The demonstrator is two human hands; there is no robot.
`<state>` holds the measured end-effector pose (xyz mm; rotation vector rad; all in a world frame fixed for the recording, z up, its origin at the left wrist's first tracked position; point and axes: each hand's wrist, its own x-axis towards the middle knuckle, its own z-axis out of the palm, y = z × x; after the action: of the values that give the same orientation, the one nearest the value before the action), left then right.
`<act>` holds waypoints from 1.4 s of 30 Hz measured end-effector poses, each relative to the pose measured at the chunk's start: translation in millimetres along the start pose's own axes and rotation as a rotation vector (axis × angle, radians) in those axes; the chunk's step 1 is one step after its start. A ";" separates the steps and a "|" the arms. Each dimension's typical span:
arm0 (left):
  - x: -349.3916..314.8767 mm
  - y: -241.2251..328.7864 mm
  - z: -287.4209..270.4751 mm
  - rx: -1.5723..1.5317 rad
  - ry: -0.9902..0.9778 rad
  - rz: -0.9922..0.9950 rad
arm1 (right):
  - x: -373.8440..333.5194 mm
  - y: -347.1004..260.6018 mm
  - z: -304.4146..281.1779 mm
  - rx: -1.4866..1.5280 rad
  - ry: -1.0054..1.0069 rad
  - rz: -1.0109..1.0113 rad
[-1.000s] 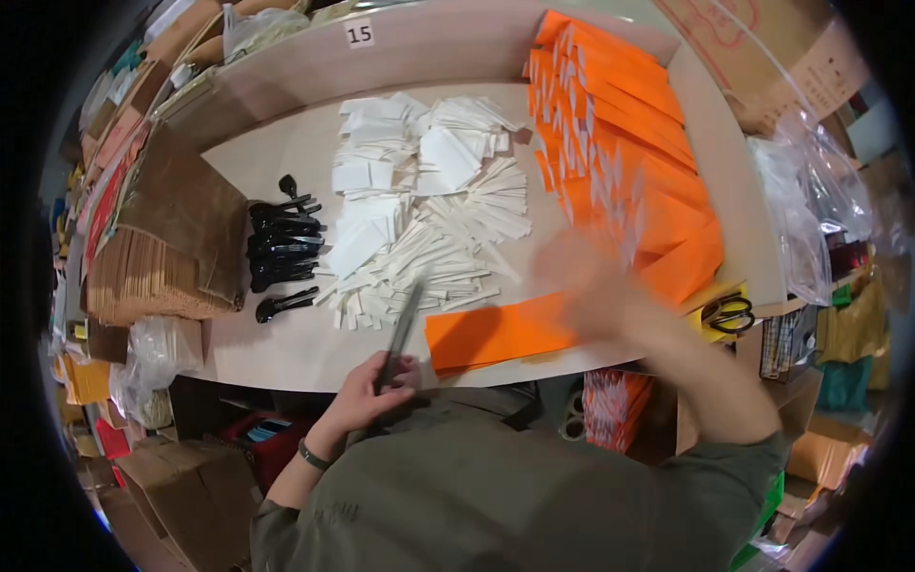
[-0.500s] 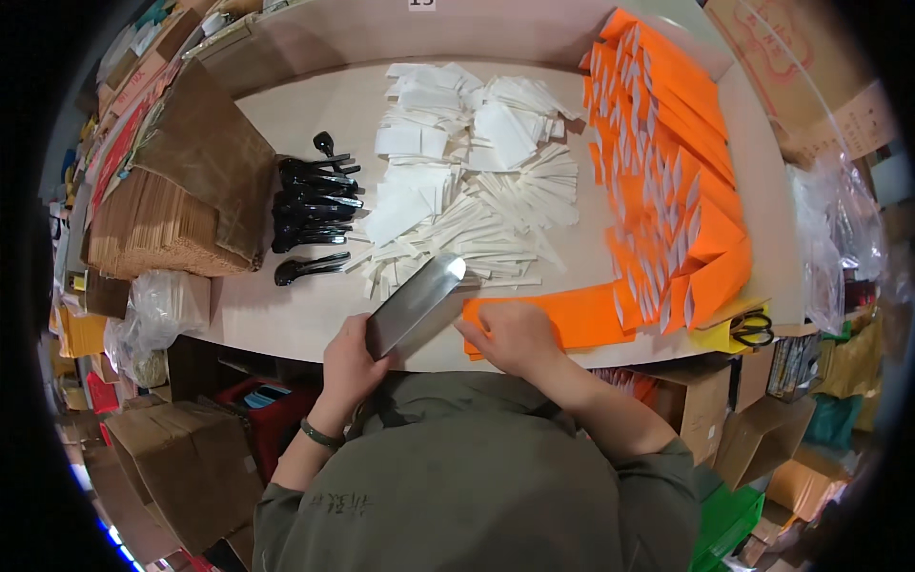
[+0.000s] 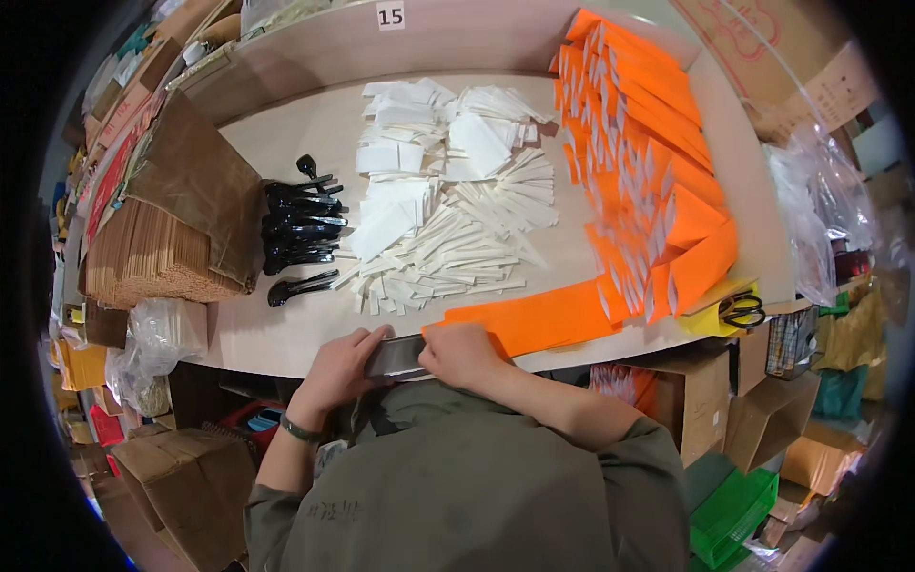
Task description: Putting black plastic spoons into orange bags at a packaging station.
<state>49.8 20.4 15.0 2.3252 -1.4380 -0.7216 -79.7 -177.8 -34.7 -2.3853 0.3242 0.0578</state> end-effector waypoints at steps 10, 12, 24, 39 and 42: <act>-1.1 -37.6 8.7 -0.084 0.431 -0.025 | 28.6 111.7 -102.3 -0.169 0.317 0.286; -11.5 -49.4 5.1 -0.062 0.501 -0.083 | 26.2 105.0 -99.0 -0.107 0.287 0.299; 10.2 -119.1 -4.0 0.234 0.742 -0.173 | 176.4 -7.2 -63.9 -0.726 -0.033 -0.766; 22.5 -110.7 -26.2 0.001 0.660 -0.246 | 49.3 -39.1 -1.6 -0.277 -0.330 -0.281; 18.9 -102.0 -24.2 -0.017 0.742 -0.207 | 36.4 -27.5 4.9 -0.184 -0.288 -0.338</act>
<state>145.7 49.1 -21.6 2.3625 -0.8590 0.1068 -37.4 -162.8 -25.1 -2.5360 -0.2304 0.2811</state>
